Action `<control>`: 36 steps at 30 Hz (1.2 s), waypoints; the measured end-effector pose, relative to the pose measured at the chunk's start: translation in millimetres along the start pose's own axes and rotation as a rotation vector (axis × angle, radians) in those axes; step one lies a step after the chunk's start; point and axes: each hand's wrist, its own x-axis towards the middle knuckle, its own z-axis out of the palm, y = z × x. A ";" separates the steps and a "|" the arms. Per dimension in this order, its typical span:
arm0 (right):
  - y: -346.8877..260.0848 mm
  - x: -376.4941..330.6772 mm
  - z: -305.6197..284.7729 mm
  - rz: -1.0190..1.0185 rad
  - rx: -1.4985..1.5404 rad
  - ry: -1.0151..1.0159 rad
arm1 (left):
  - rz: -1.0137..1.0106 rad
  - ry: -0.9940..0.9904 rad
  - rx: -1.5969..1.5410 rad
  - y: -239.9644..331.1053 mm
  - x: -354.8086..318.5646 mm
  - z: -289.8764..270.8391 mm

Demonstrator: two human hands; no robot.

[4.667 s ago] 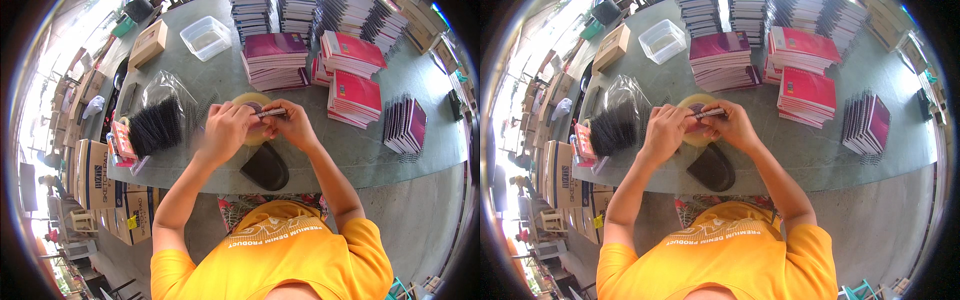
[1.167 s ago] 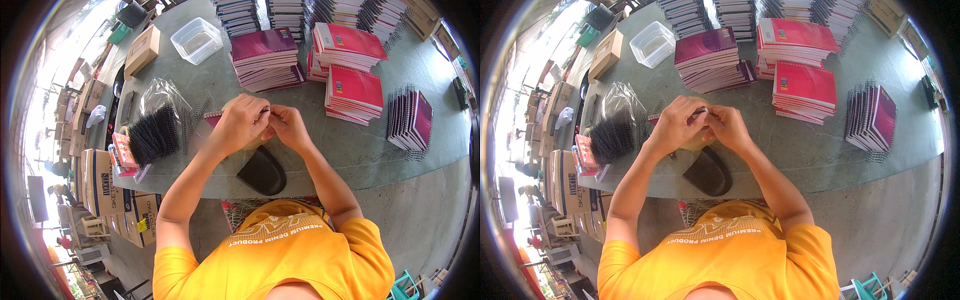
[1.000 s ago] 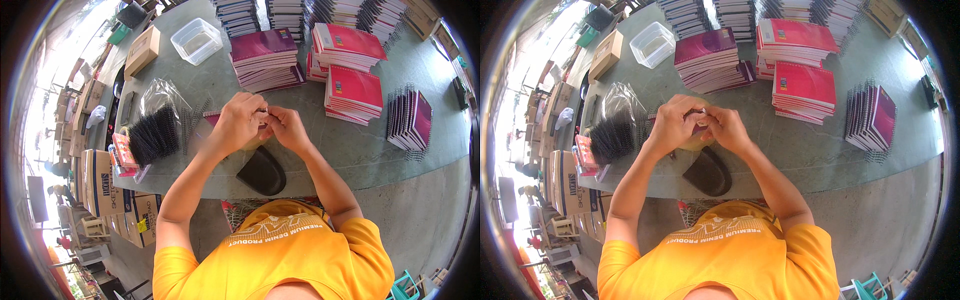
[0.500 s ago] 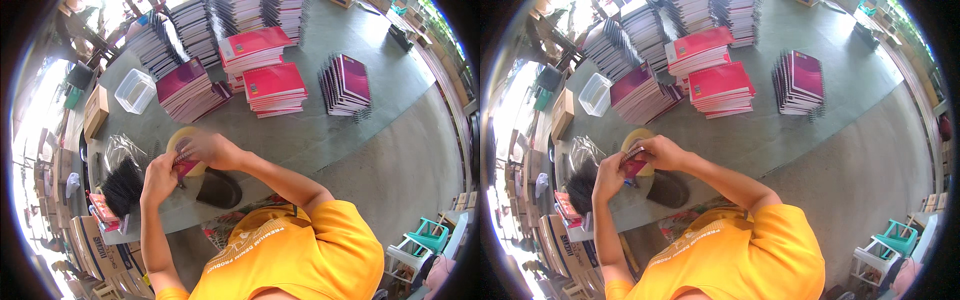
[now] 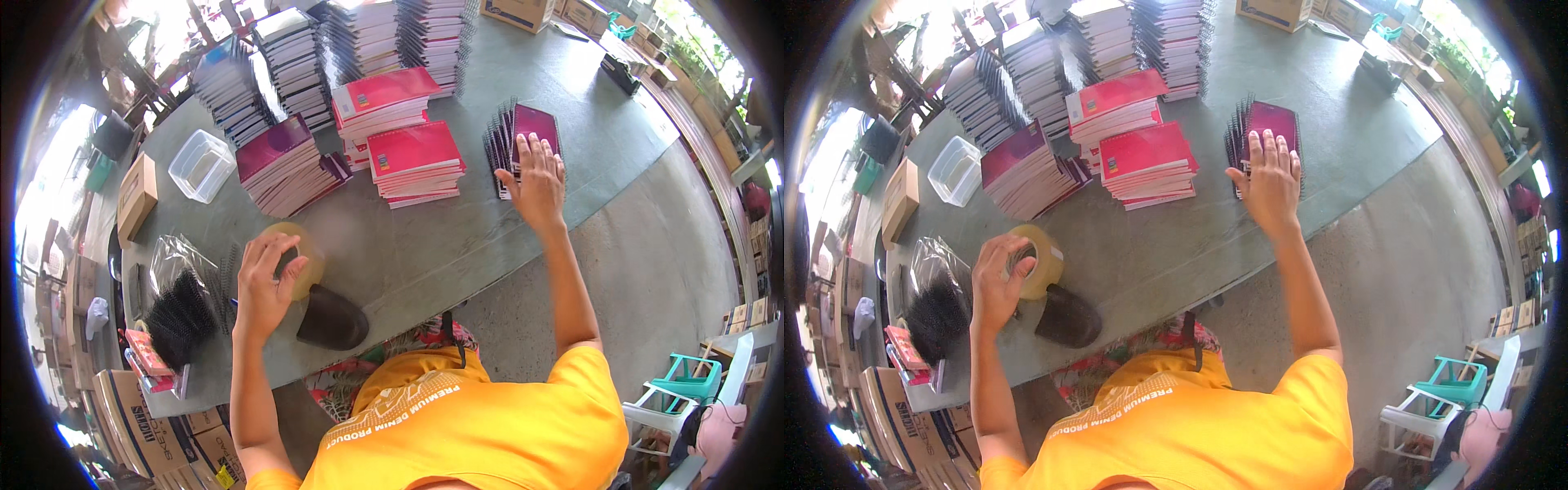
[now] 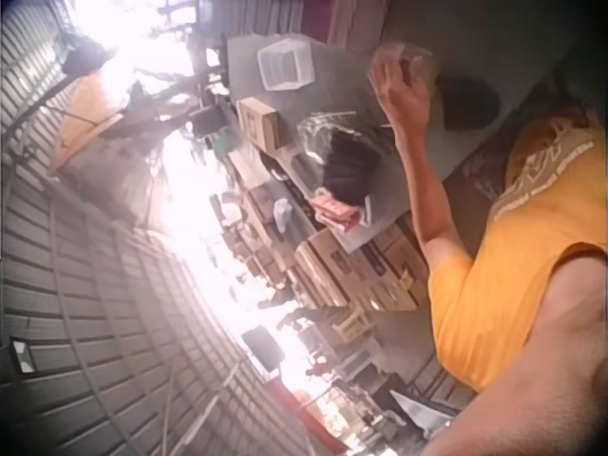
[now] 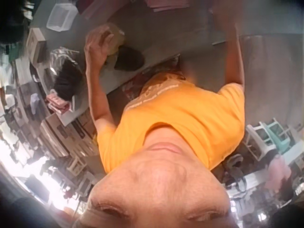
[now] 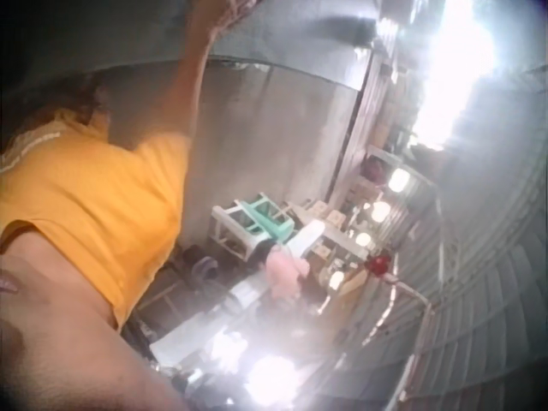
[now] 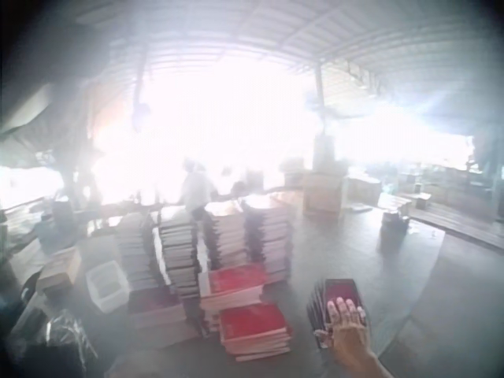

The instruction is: The person assembles small notepads by hand, inserting a black spiral binding through the pre-punched holes of each notepad one at a time.

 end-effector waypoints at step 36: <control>-261.6 97.9 -6.2 -0.727 0.879 0.345 | -0.174 -0.058 0.011 -35.9 -58.1 -15.4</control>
